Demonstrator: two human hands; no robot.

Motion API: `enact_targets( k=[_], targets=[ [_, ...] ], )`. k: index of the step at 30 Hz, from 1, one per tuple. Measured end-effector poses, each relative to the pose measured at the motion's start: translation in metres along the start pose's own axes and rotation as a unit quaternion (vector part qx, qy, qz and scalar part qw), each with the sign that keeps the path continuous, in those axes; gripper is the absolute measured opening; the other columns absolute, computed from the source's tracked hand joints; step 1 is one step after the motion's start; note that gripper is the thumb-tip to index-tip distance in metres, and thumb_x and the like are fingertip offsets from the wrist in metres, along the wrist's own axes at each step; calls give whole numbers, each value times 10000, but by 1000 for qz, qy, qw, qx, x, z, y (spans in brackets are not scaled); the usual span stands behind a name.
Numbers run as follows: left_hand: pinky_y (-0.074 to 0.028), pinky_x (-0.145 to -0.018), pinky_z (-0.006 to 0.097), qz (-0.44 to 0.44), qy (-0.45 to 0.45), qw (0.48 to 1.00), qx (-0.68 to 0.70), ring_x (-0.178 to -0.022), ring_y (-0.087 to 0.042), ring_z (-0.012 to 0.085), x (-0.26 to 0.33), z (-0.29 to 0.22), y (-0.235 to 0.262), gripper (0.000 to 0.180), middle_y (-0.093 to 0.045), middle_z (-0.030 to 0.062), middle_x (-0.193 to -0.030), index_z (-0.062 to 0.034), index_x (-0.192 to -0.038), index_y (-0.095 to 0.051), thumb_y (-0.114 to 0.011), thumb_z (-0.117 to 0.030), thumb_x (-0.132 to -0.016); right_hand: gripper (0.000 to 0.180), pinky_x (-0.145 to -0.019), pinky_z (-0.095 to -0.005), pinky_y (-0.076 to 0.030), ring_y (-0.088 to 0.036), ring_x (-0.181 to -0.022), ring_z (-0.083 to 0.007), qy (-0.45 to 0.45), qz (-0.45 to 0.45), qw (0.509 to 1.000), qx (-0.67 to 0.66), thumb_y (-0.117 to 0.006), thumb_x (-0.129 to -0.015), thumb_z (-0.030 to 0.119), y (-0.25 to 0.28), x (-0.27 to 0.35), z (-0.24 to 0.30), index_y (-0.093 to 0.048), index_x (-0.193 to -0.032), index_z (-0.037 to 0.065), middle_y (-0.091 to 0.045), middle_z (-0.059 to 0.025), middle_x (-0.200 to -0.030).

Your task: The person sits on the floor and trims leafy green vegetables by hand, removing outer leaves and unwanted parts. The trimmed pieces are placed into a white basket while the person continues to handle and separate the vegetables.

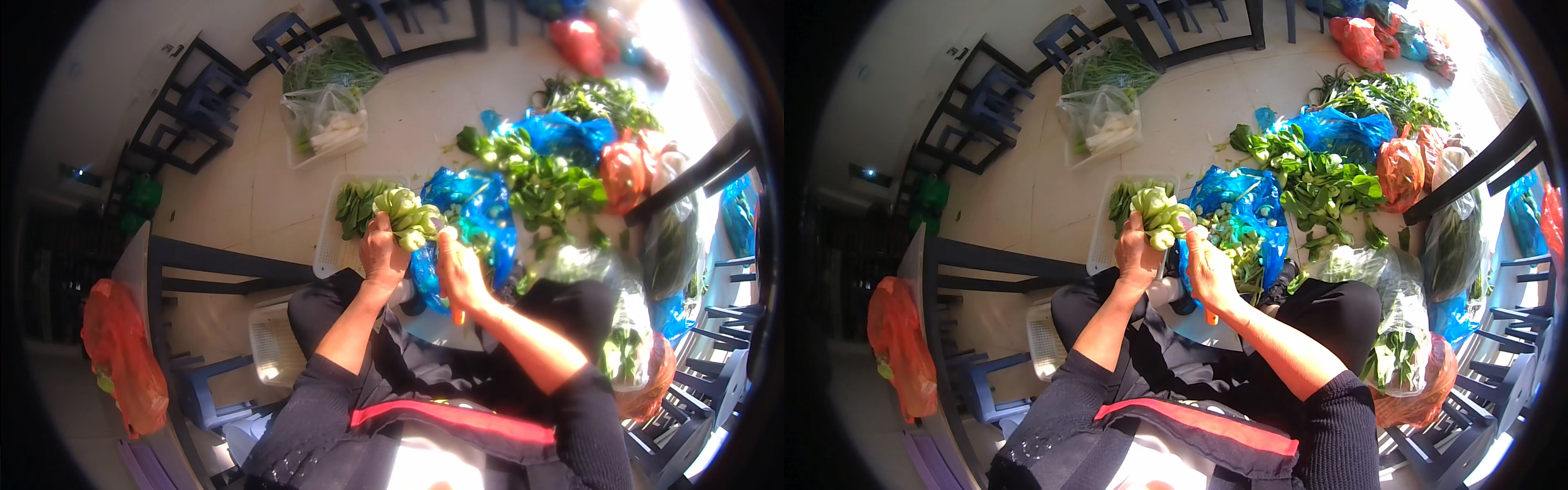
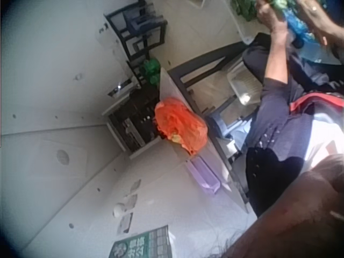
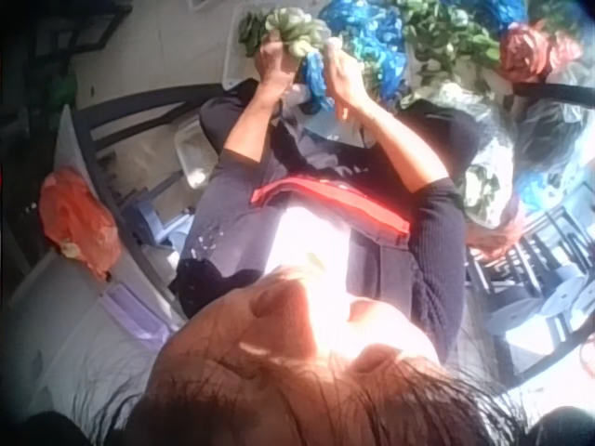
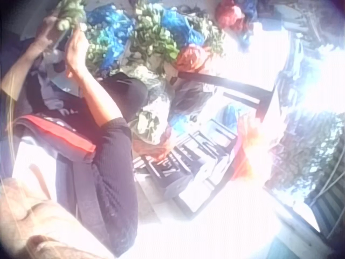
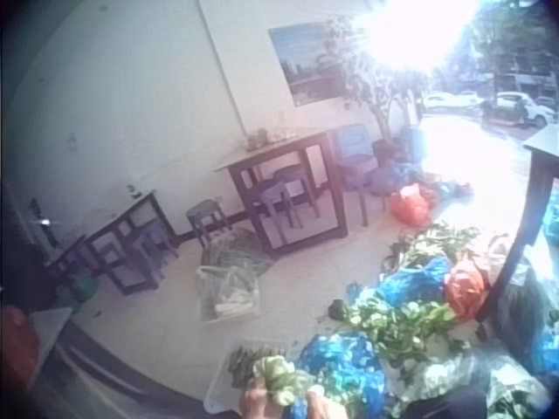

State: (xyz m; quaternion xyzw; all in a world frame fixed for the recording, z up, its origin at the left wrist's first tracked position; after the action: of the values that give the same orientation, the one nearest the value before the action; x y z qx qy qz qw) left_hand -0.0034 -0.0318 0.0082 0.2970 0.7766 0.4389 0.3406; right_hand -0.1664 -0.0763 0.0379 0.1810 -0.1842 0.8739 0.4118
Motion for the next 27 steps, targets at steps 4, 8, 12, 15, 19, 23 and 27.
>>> enact_targets(
  k=[4, 8, 12, 15, 19, 23, 27],
  targets=[
    [-529, -751, 484, -23, -40, 999, 9, -903, -657, 397, 4, -6, 3, 433, -666, 170, -1021, -69, -1091, -547, -729, -335, -803, 443, -602, -463, -492, -616, -619, -370, 192, -129, 950, 208, -501, -1003, 444, 2, -19, -16, -559, -857, 30, -610, -204, -677],
    [-529, -750, 487, 4, -26, 999, 29, -882, -658, 407, 4, -12, 5, 434, -671, 178, -1005, -51, -1088, -537, -725, -321, -806, 417, -623, -479, -497, -647, -710, -412, 256, -167, 917, 257, -512, -995, 432, -2, -11, -2, -568, -879, 35, -646, -225, -745],
    [-527, -743, 482, 41, -68, 994, 76, -865, -651, 414, -1, -9, 15, 380, -666, 192, -953, -45, -1056, -531, -727, -224, -784, 433, -618, -475, -485, -638, -688, -399, 228, -145, 887, 373, -503, -995, 447, 15, -14, 22, -573, -874, 37, -627, -205, -704],
    [-522, -746, 457, 132, -138, 968, 162, -890, -644, 407, -5, -6, 32, 326, -649, 192, -963, -40, -1008, -533, -718, -139, -759, 476, -613, -474, -470, -623, -686, -407, 251, -21, 866, 432, -500, -984, 482, 36, -15, 47, -583, -837, 37, -613, -198, -694],
    [-520, -724, 420, 206, -206, 943, 163, -863, -649, 397, -4, -6, 47, 371, -642, 177, -902, -39, -1018, -524, -751, -107, -733, 429, -631, -465, -470, -629, -710, -393, 212, 83, 861, 455, -584, -934, 446, 42, -7, 54, -604, -843, 27, -625, -198, -716],
    [-530, -743, 415, 218, -212, 940, 155, -907, -657, 375, 0, -2, 40, 428, -654, 151, -983, -42, -1055, -529, -785, -146, -728, 436, -665, -482, -486, -644, -745, -400, 206, 114, 848, 474, -633, -895, 444, 30, -2, 41, -602, -880, 10, -643, -211, -745],
    [-534, -748, 397, 217, -208, 939, 166, -911, -668, 342, 4, 1, 33, 432, -659, 136, -987, -57, -1086, -549, -787, -152, -739, 427, -666, -473, -500, -653, -749, -396, 241, 64, 871, 423, -632, -902, 438, 21, -7, 24, -588, -954, 17, -651, -216, -758]
  ],
)
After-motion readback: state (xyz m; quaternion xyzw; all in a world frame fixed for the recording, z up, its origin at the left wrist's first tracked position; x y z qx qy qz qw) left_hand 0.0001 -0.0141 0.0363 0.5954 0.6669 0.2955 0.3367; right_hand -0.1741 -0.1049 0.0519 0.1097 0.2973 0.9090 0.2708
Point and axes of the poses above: each hand's wrist, its own x-axis away from the middle knuckle, its own y-axis out of the back of the hand, z = x × y, the point moved 2 cm from there along -x, towards the middle knuckle
